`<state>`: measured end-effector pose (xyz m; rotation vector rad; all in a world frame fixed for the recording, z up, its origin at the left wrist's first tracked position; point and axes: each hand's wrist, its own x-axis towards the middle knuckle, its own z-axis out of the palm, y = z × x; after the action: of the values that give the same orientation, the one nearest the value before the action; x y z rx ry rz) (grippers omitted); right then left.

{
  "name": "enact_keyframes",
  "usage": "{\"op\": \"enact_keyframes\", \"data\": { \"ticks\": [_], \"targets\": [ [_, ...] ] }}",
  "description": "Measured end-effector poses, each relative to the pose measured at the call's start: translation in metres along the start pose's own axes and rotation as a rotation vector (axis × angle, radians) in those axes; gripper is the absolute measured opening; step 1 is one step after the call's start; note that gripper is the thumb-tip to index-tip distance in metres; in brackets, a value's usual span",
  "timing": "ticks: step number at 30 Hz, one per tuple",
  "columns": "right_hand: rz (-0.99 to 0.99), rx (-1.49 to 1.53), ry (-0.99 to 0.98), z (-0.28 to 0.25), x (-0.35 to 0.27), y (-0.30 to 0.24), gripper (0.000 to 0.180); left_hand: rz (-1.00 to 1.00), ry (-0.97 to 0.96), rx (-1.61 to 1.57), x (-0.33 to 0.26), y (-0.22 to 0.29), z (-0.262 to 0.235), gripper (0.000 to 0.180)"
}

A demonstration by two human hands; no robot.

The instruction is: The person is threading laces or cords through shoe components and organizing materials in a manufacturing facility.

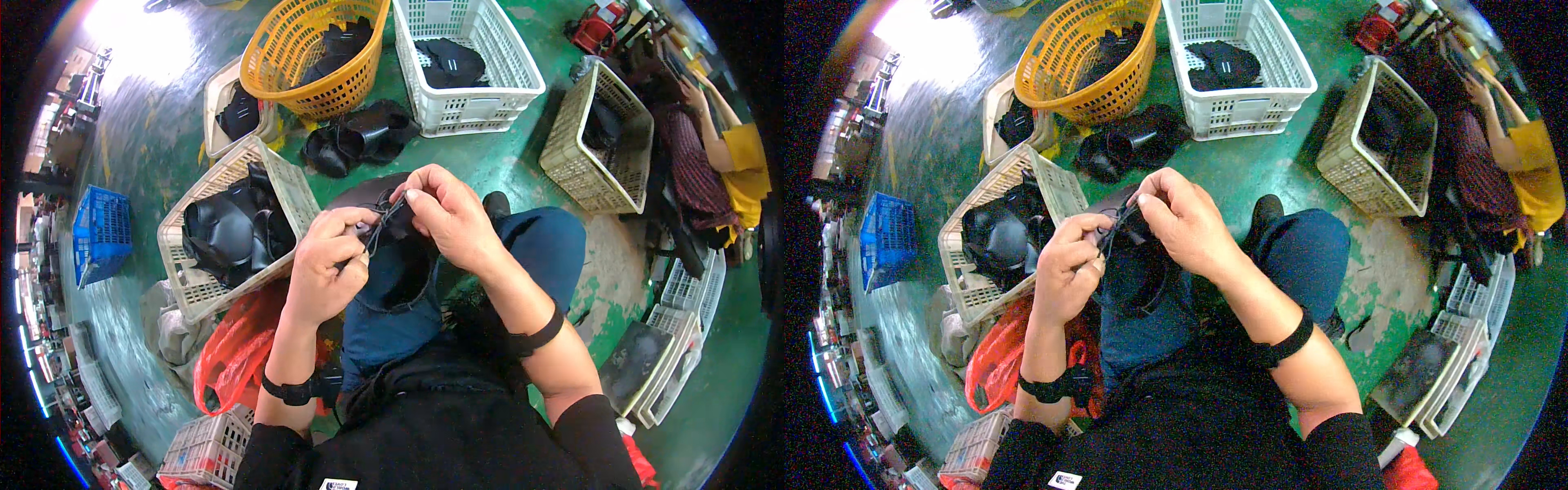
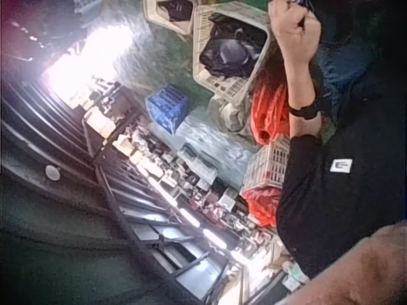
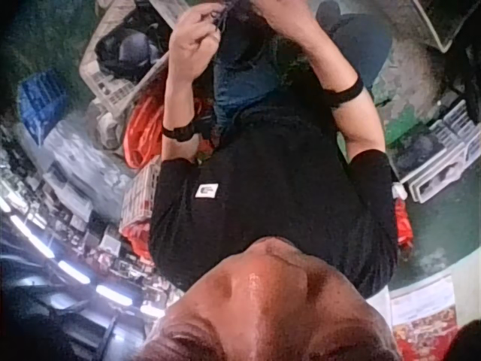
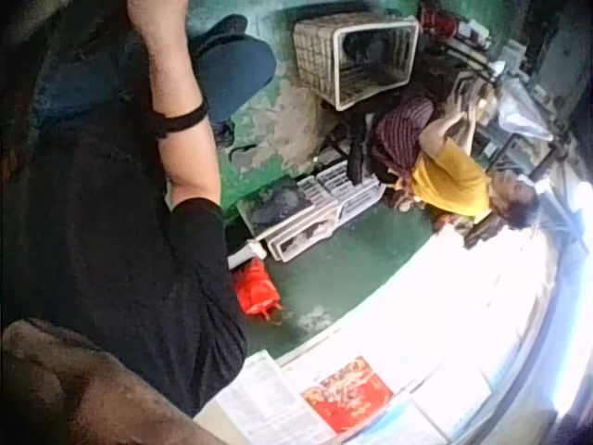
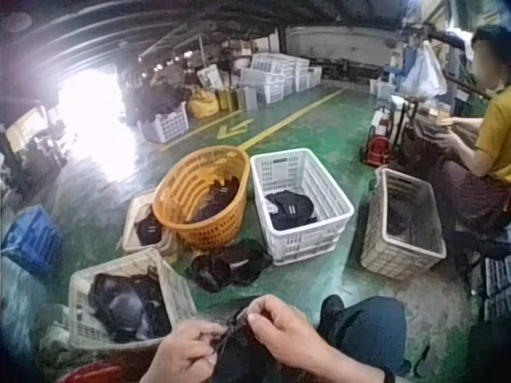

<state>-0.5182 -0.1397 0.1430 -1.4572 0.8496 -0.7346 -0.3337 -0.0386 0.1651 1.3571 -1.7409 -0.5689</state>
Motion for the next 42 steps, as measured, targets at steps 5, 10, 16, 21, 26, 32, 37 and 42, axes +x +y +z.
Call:
{"op": "enact_keyframes", "data": {
  "ticks": [5,10,16,21,26,32,37,42],
  "targets": [
    [0.156,0.238,-0.218,-0.006,0.001,-0.009,0.010,-0.090,0.068,-0.076,-0.001,0.008,0.002,0.008],
    [0.159,0.368,-0.270,-0.007,0.002,-0.009,0.011,-0.074,0.075,-0.106,0.003,0.007,0.003,0.009],
    [0.145,0.361,-0.271,-0.004,0.004,-0.011,0.013,-0.149,0.036,-0.202,0.003,0.005,0.001,0.008],
    [0.123,0.288,-0.282,-0.003,0.007,-0.011,0.013,-0.149,0.010,-0.348,0.006,0.001,0.001,0.010],
    [0.249,0.374,-0.233,0.004,0.005,-0.020,0.012,-0.267,0.025,-0.515,0.002,-0.001,0.006,0.013],
    [0.423,0.540,-0.071,0.007,0.000,-0.027,0.031,-0.294,0.116,-0.676,-0.004,-0.001,0.012,0.018],
    [0.457,0.606,-0.007,0.006,0.000,-0.021,0.038,-0.266,0.104,-0.694,-0.009,-0.002,0.013,0.011],
    [0.410,0.568,-0.137,0.002,-0.004,-0.022,0.032,-0.364,0.111,-0.964,-0.005,0.003,0.003,0.034]
  ]
}}
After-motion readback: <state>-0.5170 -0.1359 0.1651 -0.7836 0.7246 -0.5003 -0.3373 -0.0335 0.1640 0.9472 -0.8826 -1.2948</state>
